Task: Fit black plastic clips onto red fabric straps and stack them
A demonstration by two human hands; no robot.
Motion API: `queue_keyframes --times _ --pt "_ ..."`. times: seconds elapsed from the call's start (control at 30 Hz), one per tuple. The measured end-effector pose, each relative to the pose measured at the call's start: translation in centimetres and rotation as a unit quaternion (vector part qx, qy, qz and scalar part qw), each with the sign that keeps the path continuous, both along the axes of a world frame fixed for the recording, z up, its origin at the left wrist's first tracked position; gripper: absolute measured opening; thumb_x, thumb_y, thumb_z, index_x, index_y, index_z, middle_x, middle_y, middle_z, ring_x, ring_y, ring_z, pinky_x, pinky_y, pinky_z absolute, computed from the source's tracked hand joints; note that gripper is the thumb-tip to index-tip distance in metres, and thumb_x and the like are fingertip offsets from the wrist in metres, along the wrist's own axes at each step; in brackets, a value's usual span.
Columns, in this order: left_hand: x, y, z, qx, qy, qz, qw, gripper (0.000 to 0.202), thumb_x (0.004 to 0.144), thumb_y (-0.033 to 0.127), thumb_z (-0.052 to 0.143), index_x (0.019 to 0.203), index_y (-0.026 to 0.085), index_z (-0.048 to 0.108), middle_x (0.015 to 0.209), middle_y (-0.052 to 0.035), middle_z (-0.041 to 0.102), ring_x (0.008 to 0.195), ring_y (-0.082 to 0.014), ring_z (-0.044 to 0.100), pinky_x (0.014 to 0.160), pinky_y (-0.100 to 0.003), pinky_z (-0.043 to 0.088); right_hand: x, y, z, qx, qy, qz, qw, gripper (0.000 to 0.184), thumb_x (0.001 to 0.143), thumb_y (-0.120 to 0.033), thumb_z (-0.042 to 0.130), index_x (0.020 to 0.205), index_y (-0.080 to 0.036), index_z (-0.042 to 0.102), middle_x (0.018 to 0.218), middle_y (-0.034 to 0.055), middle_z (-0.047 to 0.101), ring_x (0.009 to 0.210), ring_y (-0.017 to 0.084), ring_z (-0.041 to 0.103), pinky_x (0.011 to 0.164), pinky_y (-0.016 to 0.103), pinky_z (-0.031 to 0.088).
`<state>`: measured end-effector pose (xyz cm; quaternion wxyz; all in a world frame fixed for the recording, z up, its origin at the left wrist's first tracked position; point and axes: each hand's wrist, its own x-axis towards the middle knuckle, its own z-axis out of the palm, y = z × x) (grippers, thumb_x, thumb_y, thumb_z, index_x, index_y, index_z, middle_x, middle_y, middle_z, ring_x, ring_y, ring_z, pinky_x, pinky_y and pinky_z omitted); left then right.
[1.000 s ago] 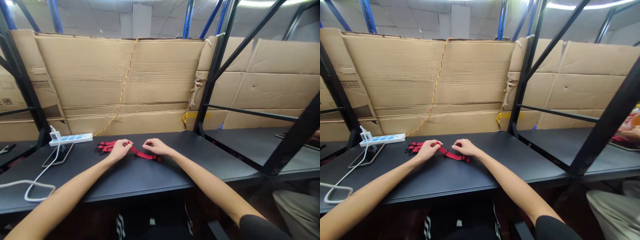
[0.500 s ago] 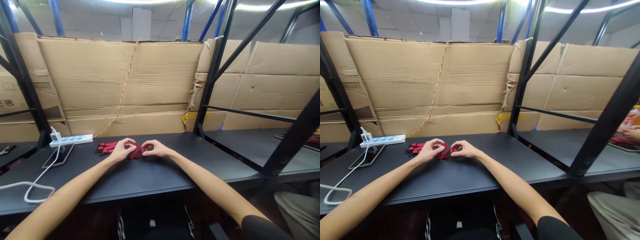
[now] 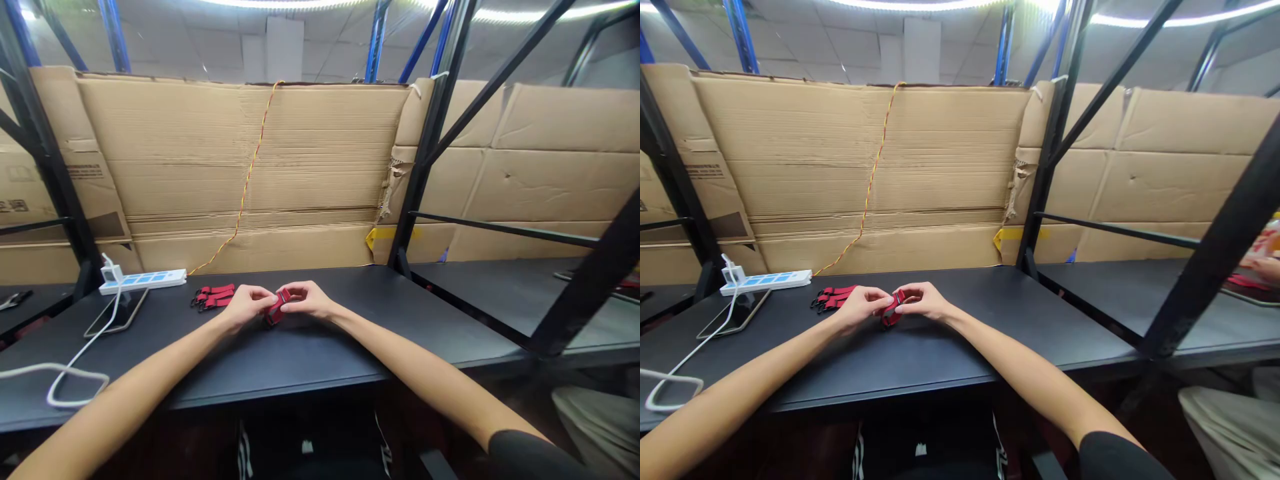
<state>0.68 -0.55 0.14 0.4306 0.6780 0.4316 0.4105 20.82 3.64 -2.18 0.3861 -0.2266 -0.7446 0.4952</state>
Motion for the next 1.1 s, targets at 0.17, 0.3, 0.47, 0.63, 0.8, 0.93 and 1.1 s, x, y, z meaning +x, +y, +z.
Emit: queue_keyframes --times 0.17,0.3,0.47,0.63,0.8,0.93,1.1 --pt "-0.2 0.1 0.0 0.018 0.012 -0.028 0.999 0.031 0.07 0.04 0.067 0.074 0.01 0.071 0.057 -0.002 0.061 0.053 -0.0106 0.047 0.05 -0.023 0.035 0.1 -0.2 0.3 0.004 -0.02 -0.002 1.0 0.046 0.059 -0.036 0.08 0.099 -0.016 0.07 0.091 0.0042 0.069 0.087 0.021 0.064 0.087 0.037 0.048" --pt "-0.2 0.1 0.0 0.025 0.018 -0.044 0.999 0.03 0.071 0.04 0.067 0.074 0.011 0.07 0.059 -0.0017 0.062 0.053 -0.0111 0.049 0.051 -0.023 0.036 0.1 -0.4 0.5 0.011 -0.025 0.003 1.0 0.045 0.057 -0.035 0.081 0.097 -0.016 0.071 0.092 0.0047 0.069 0.089 0.021 0.064 0.087 0.036 0.048" --pt "0.0 0.3 -0.5 0.004 -0.01 -0.03 0.999 0.031 0.068 0.042 0.071 0.077 0.012 0.066 0.069 -0.0039 0.067 0.06 -0.0128 0.056 0.058 -0.025 0.042 0.0 -0.6 0.5 0.021 -0.023 0.019 0.999 0.044 0.06 -0.034 0.08 0.099 -0.017 0.071 0.092 0.004 0.07 0.088 0.02 0.064 0.087 0.035 0.048" --pt "-0.2 0.8 -1.0 0.02 -0.023 -0.005 1.0 0.032 0.067 0.042 0.072 0.077 0.013 0.063 0.071 -0.0044 0.067 0.064 -0.0143 0.059 0.062 -0.026 0.045 -0.3 -0.7 0.6 0.016 -0.001 0.015 1.0 0.037 0.078 -0.045 0.064 0.102 -0.017 0.071 0.1 0.0064 0.07 0.095 0.02 0.063 0.094 0.037 0.044" --pt "-0.3 0.9 -0.9 0.049 -0.02 -0.011 0.999 0.03 0.071 0.041 0.069 0.075 0.012 0.063 0.071 -0.0052 0.067 0.064 -0.0151 0.058 0.062 -0.028 0.046 -0.5 -0.3 0.4 -0.005 0.03 -0.066 0.997 0.034 0.07 -0.047 0.07 0.083 -0.015 0.074 0.086 0.0055 0.071 0.083 0.019 0.063 0.087 0.036 0.047" --pt "-0.2 0.9 -1.1 0.056 -0.028 0.006 0.998 0.029 0.067 0.039 0.071 0.076 0.013 0.061 0.069 -0.0036 0.066 0.062 -0.0142 0.059 0.061 -0.027 0.047 -0.6 -0.4 0.2 -0.056 0.052 -0.055 0.996 0.035 0.064 -0.044 0.076 0.083 -0.015 0.075 0.08 0.0056 0.071 0.075 0.017 0.062 0.079 0.035 0.049" --pt "-0.2 0.9 -1.0 0.048 -0.038 0.005 0.998 0.033 0.062 0.035 0.076 0.08 0.014 0.058 0.069 -0.004 0.067 0.064 -0.0157 0.063 0.062 -0.029 0.05 -0.3 -0.3 0.2 -0.063 0.032 -0.044 0.997 0.035 0.06 -0.041 0.079 0.082 -0.015 0.076 0.073 0.0052 0.071 0.066 0.016 0.06 0.071 0.033 0.05"
